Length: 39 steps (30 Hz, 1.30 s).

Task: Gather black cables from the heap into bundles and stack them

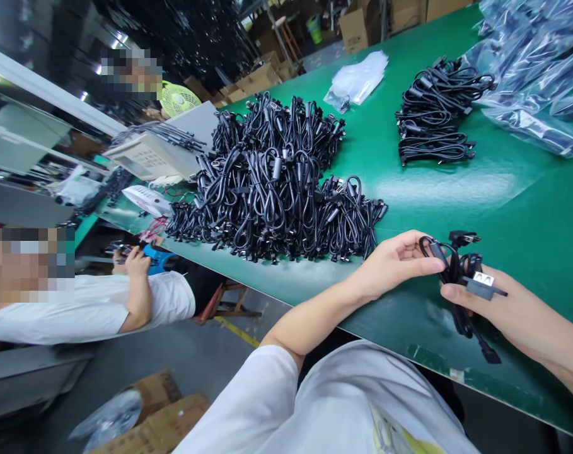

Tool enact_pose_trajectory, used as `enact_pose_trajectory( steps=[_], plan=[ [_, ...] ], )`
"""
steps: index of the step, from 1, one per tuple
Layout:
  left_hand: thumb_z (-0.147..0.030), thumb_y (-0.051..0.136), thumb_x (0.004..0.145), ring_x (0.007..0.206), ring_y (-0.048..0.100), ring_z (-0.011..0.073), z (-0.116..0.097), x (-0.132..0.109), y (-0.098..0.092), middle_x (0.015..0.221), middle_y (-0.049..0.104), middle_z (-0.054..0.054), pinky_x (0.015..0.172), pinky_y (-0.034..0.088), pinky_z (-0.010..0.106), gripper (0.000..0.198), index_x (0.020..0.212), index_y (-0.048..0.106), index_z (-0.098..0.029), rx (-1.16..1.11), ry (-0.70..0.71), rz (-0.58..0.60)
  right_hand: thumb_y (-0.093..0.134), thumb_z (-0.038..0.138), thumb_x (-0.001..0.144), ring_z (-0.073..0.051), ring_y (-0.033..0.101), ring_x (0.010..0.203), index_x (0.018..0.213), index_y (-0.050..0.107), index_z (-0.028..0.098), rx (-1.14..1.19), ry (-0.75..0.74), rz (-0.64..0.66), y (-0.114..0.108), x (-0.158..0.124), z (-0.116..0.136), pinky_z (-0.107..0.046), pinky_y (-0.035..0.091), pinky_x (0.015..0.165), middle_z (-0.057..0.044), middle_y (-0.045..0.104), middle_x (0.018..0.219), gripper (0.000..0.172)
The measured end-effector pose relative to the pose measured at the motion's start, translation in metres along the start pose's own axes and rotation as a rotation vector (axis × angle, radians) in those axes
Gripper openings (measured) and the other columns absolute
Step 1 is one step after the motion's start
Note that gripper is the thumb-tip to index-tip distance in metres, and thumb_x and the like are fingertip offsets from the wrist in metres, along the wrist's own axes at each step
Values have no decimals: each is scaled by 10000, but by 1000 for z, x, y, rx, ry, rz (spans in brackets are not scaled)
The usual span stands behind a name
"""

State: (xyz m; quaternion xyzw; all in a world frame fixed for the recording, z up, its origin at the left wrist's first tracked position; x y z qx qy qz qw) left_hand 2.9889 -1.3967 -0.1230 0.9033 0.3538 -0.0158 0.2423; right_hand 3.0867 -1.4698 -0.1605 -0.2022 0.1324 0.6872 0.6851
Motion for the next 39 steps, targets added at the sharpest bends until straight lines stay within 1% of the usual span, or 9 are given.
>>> enact_pose_trajectory(
  steps=[4,9,14,18,20,24,30,35,39],
  plan=[
    [-321,848,668,836,600,107,0,-1,2,930,647,19,881,457,304,401,967,635,-159,-36,-15,46,759,515,699,-192,535,679,807,625,221,60,31,91,7,-2,-4,-292,403,588,-12,617,748,340],
    [-343,856,654,859,593,120,-1,-2,3,926,642,17,905,444,313,437,985,630,-169,-39,-25,40,804,440,669,-136,458,589,867,582,249,72,50,43,1,-3,-5,-256,341,531,47,534,677,354],
    [-382,830,687,774,589,113,-1,0,0,895,648,21,862,454,336,387,946,646,-161,-63,12,18,783,534,655,-122,443,597,798,560,220,134,8,65,3,-5,4,-239,324,532,34,538,683,410],
    [-378,801,729,896,606,141,-6,-1,4,972,662,38,925,439,331,400,1051,660,-186,-11,53,76,787,449,665,-120,435,596,824,563,226,107,22,59,3,-6,3,-234,330,532,41,541,690,353],
    [-413,787,740,979,605,166,-14,-2,2,1059,667,60,948,437,328,454,1120,656,-204,38,102,50,790,395,656,-117,419,570,828,563,231,68,32,59,3,-5,2,-235,324,517,54,509,649,328],
    [-448,727,795,1092,595,198,-28,-4,-5,1169,679,76,1011,408,339,367,1067,708,-201,161,173,-41,798,369,614,-112,382,514,855,574,236,8,75,97,10,-5,-2,-244,306,474,69,464,602,355],
    [-420,671,852,1214,582,217,-26,-3,-6,1250,685,59,1074,384,353,318,1107,730,-239,139,159,15,789,380,627,-106,361,541,823,560,244,47,102,110,11,-7,-6,-245,300,498,75,467,624,330],
    [-391,684,849,1223,579,221,-26,-4,-4,1277,665,56,1075,400,361,330,1153,721,-269,129,167,62,782,378,617,-118,401,535,869,594,257,-23,81,95,9,-4,-2,-247,326,511,75,486,618,336],
    [-374,711,828,1163,595,216,-29,-6,-2,1239,655,65,1047,425,359,337,1148,728,-273,149,180,75,772,377,614,-132,432,522,809,581,245,-46,60,84,9,-2,1,-246,335,489,63,491,597,303]
  ],
)
Point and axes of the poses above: each hand's wrist, its own x-axis towards the middle knuckle, its own y-axis out of the palm, z = x × y, the point moved 10 cm from there along x, towards the middle knuckle
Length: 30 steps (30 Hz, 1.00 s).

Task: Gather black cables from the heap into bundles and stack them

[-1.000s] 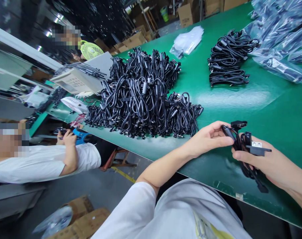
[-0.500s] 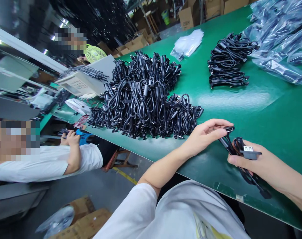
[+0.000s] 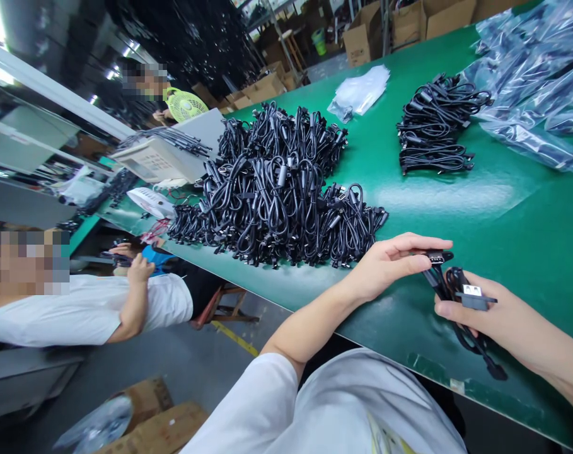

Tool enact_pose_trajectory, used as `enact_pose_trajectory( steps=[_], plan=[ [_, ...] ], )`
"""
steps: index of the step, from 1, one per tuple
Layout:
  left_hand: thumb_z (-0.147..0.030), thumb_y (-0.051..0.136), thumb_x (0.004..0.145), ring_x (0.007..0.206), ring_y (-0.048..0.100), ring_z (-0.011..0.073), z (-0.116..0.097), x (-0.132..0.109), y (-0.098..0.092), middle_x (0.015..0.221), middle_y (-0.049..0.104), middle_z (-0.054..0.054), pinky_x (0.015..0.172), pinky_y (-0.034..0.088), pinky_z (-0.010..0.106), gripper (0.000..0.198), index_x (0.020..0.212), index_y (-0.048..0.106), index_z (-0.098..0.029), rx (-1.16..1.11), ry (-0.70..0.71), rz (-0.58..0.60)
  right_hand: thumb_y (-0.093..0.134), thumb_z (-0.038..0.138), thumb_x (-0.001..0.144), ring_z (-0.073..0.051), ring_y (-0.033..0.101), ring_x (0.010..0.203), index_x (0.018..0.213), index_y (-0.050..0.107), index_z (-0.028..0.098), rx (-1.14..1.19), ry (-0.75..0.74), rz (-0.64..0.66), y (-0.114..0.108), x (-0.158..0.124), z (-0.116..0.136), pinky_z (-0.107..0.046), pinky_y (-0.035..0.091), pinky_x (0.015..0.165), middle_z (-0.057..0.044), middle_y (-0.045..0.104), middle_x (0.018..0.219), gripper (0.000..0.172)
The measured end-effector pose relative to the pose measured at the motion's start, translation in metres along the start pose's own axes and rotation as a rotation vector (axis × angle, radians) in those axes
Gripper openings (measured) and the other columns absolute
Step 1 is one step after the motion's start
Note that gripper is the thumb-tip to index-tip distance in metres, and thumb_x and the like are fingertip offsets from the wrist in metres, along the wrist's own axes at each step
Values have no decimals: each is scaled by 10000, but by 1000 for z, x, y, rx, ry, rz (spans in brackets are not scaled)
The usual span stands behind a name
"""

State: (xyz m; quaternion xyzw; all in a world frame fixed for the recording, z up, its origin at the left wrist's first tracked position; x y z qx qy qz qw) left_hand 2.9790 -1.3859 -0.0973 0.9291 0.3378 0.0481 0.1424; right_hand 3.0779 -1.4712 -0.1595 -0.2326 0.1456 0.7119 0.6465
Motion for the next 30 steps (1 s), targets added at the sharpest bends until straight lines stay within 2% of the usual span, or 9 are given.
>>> enact_pose_trajectory(
  steps=[8,13,18,30],
  plan=[
    [-366,720,821,1114,601,195,-1,0,4,1198,654,62,1021,437,338,326,1134,736,-279,-10,7,32,759,375,634,-135,456,545,821,601,230,-31,-18,38,4,1,4,-252,366,501,40,542,658,285],
    [-362,704,836,1147,607,196,2,0,2,1220,677,53,1033,432,335,299,1120,739,-274,2,-8,-10,750,398,666,-120,455,569,883,597,234,27,-1,114,12,-2,2,-252,365,526,39,570,746,312],
    [-387,717,819,1169,613,213,5,0,-1,1234,694,60,1046,421,352,324,1112,739,-251,-12,-27,-36,743,428,692,-127,454,591,814,575,219,105,22,173,19,-6,2,-262,322,546,28,571,730,294],
    [-411,739,792,1190,604,225,8,1,-2,1241,694,70,1060,406,365,356,1102,742,-237,-19,-52,-51,759,472,678,-158,462,655,799,607,231,122,9,183,19,-7,4,-273,306,591,20,595,737,309]
  ],
)
Point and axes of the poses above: each hand's wrist, its own x-axis towards the middle knuckle, its own y-axis out of the palm, z = x × y, the point moved 10 cm from there along x, towards the middle knuckle
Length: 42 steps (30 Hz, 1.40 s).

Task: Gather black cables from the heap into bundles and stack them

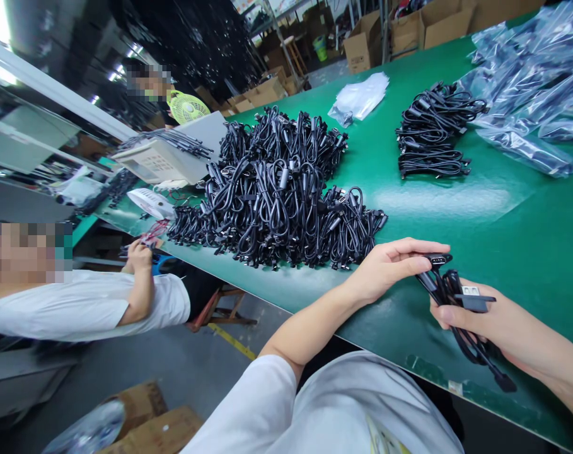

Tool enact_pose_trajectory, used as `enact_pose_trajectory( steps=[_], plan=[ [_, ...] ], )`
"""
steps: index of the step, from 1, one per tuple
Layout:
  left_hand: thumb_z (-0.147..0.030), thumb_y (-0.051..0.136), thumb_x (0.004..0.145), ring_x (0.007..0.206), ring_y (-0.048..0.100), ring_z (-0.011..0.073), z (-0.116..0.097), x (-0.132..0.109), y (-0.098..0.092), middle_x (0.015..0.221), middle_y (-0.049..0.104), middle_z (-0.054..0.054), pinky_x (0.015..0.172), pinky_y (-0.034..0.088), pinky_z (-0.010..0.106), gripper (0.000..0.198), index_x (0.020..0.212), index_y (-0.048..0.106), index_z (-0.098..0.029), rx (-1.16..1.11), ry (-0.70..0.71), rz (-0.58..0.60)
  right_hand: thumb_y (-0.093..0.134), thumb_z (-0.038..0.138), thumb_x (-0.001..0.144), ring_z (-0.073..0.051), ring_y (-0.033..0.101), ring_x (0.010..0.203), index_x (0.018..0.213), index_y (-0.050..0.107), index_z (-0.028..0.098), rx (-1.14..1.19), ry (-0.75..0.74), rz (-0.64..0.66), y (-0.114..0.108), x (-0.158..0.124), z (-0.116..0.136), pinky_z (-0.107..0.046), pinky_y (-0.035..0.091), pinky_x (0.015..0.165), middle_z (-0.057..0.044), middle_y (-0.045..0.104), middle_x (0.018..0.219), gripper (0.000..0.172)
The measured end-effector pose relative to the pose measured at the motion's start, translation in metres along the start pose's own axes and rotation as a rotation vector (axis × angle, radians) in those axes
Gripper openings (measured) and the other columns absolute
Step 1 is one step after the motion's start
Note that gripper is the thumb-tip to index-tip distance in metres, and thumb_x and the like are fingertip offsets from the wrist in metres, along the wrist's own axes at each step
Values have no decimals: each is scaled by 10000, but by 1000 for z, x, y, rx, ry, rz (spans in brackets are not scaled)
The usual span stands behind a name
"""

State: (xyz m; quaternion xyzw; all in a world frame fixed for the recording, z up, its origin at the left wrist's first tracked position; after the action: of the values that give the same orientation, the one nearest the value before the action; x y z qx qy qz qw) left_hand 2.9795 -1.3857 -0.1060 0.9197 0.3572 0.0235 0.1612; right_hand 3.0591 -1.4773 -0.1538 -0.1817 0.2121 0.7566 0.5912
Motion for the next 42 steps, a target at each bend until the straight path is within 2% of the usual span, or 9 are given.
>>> enact_pose_trajectory(
  steps=[11,20,26,28,31,32,34,37,42],
  plan=[
    [-405,732,799,1155,618,210,2,0,0,1240,695,63,1045,421,354,353,1111,739,-241,-7,-14,7,750,483,680,-161,453,653,734,588,227,4,0,15,2,-1,1,-279,301,596,20,572,715,308],
    [-381,769,764,1098,633,210,0,0,3,1213,694,78,997,443,365,368,1100,742,-234,-49,-3,31,782,453,653,-144,467,633,797,599,227,-11,22,-19,-3,0,-3,-265,304,574,24,587,728,325],
    [-396,743,789,1061,611,184,-2,0,5,1187,676,69,985,441,337,354,1104,731,-235,-12,8,45,753,576,692,-126,456,600,1029,629,226,50,-8,-27,-3,2,-6,-237,284,508,-4,620,754,502],
    [-402,743,788,1069,587,176,-4,0,3,1202,646,73,976,440,322,431,1179,681,-232,9,18,4,764,559,699,-97,422,558,1033,630,218,117,-27,-85,-8,3,-3,-220,265,472,-2,613,759,496],
    [-414,773,753,1000,560,148,-1,-2,-2,1139,613,67,893,448,279,515,1197,613,-207,82,13,-93,782,482,720,-64,409,518,940,637,211,271,-145,-289,-30,-3,13,-190,250,422,12,591,749,378],
    [-425,772,751,938,556,133,5,-3,3,1067,614,58,846,447,266,487,1146,614,-189,111,-26,-64,778,456,736,-55,405,500,900,636,203,310,-208,-361,-39,-6,20,-185,252,408,17,583,734,333],
    [-452,752,765,825,538,110,23,-7,23,927,611,34,771,429,254,408,1017,618,-161,144,-145,109,763,407,768,-46,405,477,841,635,188,352,-324,-482,-54,-15,34,-180,277,396,22,566,702,264],
    [-477,740,767,730,509,89,42,-18,48,829,598,8,706,404,249,382,915,602,-152,158,-284,314,745,363,797,-56,441,505,809,641,176,357,-404,-587,-65,-25,44,-178,322,397,20,547,690,214],
    [-464,773,732,692,545,80,45,-20,50,806,589,-8,697,438,251,400,898,584,-154,135,-303,273,779,360,768,-73,475,540,826,641,193,322,-417,-687,-69,-35,44,-180,351,375,24,543,725,224]
  ],
)
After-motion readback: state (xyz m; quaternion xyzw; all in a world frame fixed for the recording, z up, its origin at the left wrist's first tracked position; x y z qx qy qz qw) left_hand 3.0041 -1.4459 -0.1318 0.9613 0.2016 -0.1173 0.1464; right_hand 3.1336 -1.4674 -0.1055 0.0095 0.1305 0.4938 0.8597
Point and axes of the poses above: each hand's wrist, its own x-axis towards the middle knuckle, its own y-axis out of the palm, z = x × y, the point moved 10 cm from there along x, towards the middle knuckle
